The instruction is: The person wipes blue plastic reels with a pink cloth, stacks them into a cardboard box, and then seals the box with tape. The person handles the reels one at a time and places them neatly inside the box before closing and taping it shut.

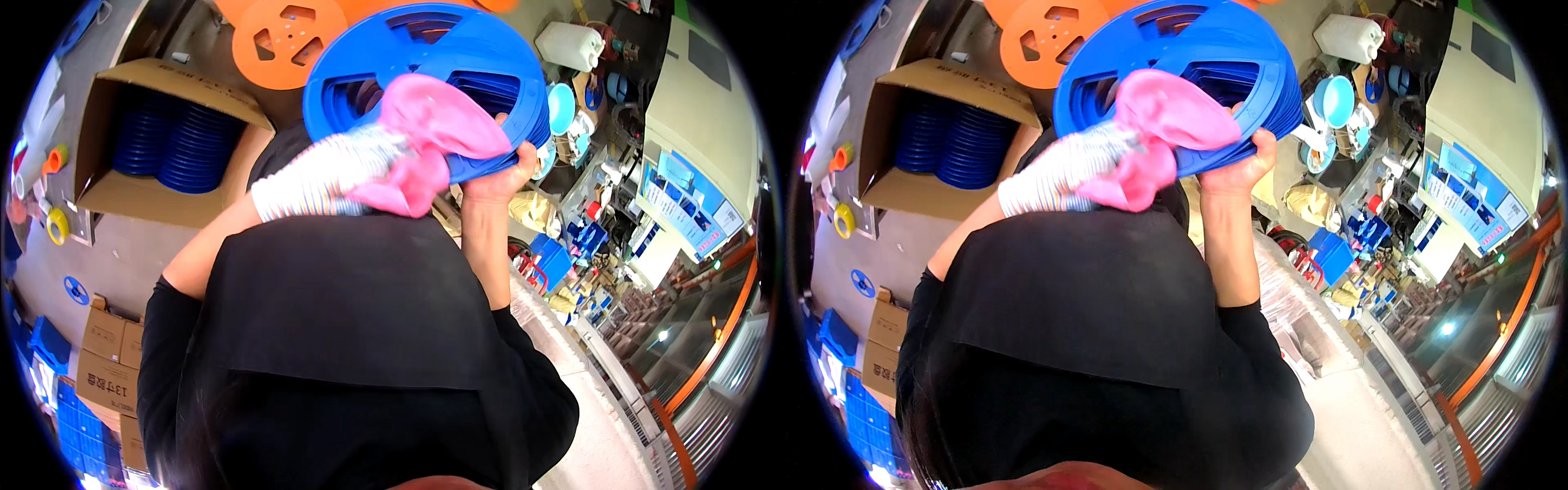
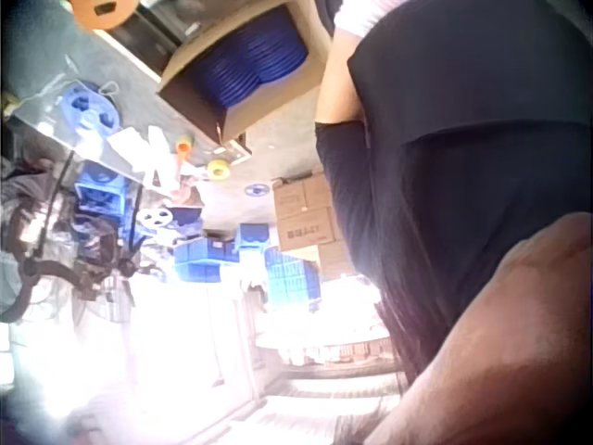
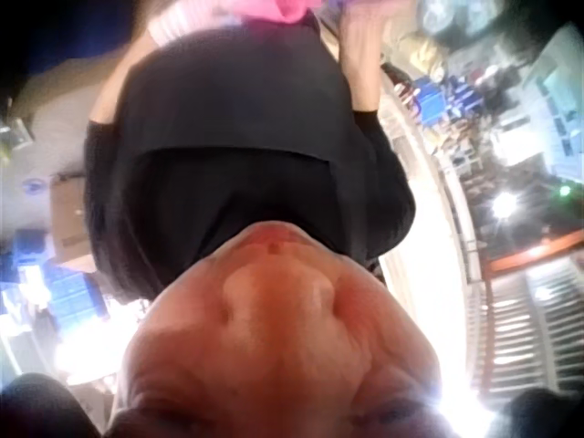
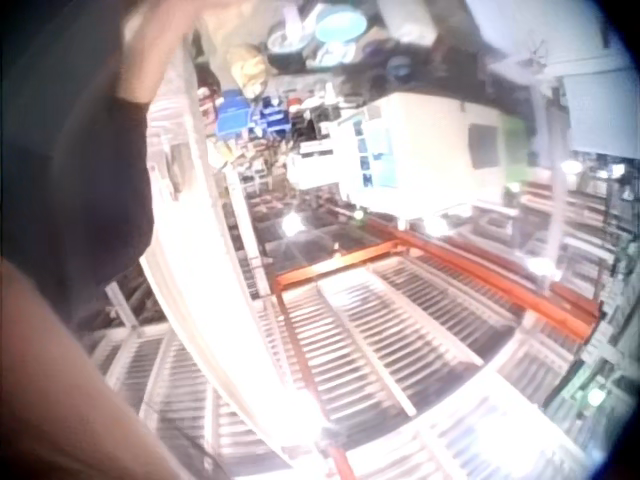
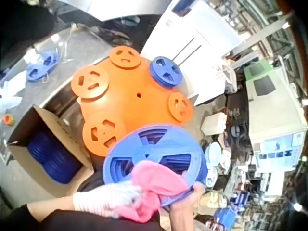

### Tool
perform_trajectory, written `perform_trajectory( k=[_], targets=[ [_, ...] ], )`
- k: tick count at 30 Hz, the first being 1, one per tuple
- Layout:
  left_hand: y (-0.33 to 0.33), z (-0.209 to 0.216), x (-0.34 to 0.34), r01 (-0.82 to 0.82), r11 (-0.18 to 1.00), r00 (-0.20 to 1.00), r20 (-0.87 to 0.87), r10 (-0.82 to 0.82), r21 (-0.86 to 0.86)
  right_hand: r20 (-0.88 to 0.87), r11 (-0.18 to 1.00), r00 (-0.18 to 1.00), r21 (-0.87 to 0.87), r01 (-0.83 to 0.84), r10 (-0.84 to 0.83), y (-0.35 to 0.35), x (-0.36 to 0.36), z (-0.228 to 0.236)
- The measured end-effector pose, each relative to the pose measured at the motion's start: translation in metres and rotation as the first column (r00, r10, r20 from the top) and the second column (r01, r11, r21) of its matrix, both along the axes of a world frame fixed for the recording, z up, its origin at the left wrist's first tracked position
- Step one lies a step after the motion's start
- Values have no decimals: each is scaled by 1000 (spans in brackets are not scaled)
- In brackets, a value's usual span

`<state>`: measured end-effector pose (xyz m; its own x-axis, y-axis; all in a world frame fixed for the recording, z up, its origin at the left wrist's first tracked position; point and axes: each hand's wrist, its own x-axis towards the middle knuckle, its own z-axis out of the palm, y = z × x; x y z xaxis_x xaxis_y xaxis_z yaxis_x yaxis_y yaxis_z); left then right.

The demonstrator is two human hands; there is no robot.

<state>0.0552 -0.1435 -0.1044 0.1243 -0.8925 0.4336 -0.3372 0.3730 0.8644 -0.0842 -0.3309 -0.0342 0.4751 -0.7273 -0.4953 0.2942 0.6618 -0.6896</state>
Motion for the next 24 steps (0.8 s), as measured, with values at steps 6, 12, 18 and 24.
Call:
perform_trajectory(
  k=[6,12,18,24],
  targets=[
    [48,-15,7,-162,959,968,225,108,233,173,990,978,53,-129,118,4,-2,14],
    [49,18,-21,-217,968,976,25,216,125,294,972,927,-45,-232,234,28,14,21],
    [28,63,3,-326,936,919,186,347,-136,246,938,910,-181,-296,334,71,4,23],
    [26,30,80,-621,773,528,-660,535,130,526,818,677,-65,-572,515,79,-4,22]
  ],
)
